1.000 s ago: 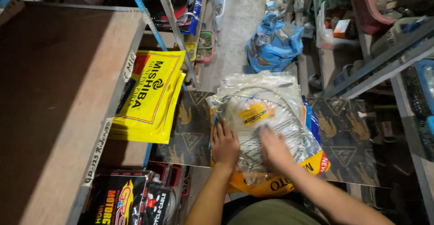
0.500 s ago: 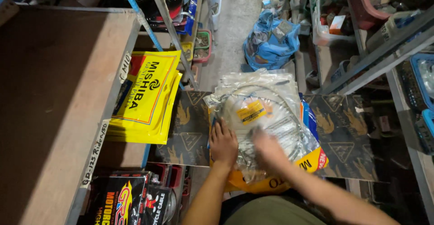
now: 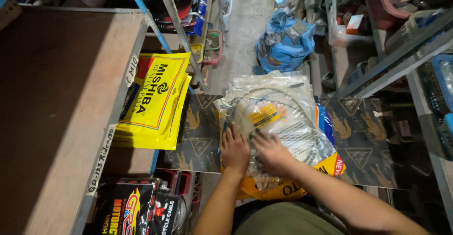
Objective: The person wipes the surface of several plastic-wrapped packages labeled 'MAKOTO' using a blue cloth. They repeatedly pick up the packages, wipe them, and place them back on the table or a nearby shelf.
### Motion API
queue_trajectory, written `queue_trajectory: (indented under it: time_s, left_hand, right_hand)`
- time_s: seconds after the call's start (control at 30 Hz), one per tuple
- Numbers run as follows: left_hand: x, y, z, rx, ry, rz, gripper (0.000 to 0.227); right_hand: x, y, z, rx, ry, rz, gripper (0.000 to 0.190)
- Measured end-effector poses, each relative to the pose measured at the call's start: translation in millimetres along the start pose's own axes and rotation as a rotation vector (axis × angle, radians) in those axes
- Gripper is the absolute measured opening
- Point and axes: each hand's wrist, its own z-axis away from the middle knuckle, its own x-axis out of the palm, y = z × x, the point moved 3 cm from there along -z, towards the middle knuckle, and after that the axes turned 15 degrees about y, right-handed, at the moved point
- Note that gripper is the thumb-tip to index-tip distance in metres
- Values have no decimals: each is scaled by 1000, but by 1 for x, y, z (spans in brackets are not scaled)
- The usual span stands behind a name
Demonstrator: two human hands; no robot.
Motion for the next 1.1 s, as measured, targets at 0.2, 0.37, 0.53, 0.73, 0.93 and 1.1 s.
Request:
queue_trajectory:
  time_s: [0.2, 0.37, 0.53, 0.73, 0.93, 1.1]
  left_hand:
    - [-2, 2, -3, 12, 49, -71, 58]
    - [-5, 5, -7, 0, 29, -56, 61]
    - [-10, 2, -8, -3, -58, -43, 68]
    - [-20, 5, -16, 19, -4, -7, 63]
    - [0, 2, -3, 12, -78, -67, 71]
    - [-1, 5, -5, 51, -25, -92, 62]
  right_hand:
    - [24, 106, -6, 240, 309, 279, 54]
    - [71, 102, -21, 258, 334, 102, 67]
    - [55, 75, -35, -378, 319, -81, 51]
    - [94, 145, -78, 601, 12, 194, 78]
    - [83, 79, -105, -132, 458, 124, 50]
    - [45, 180, -88, 447, 194, 367, 56]
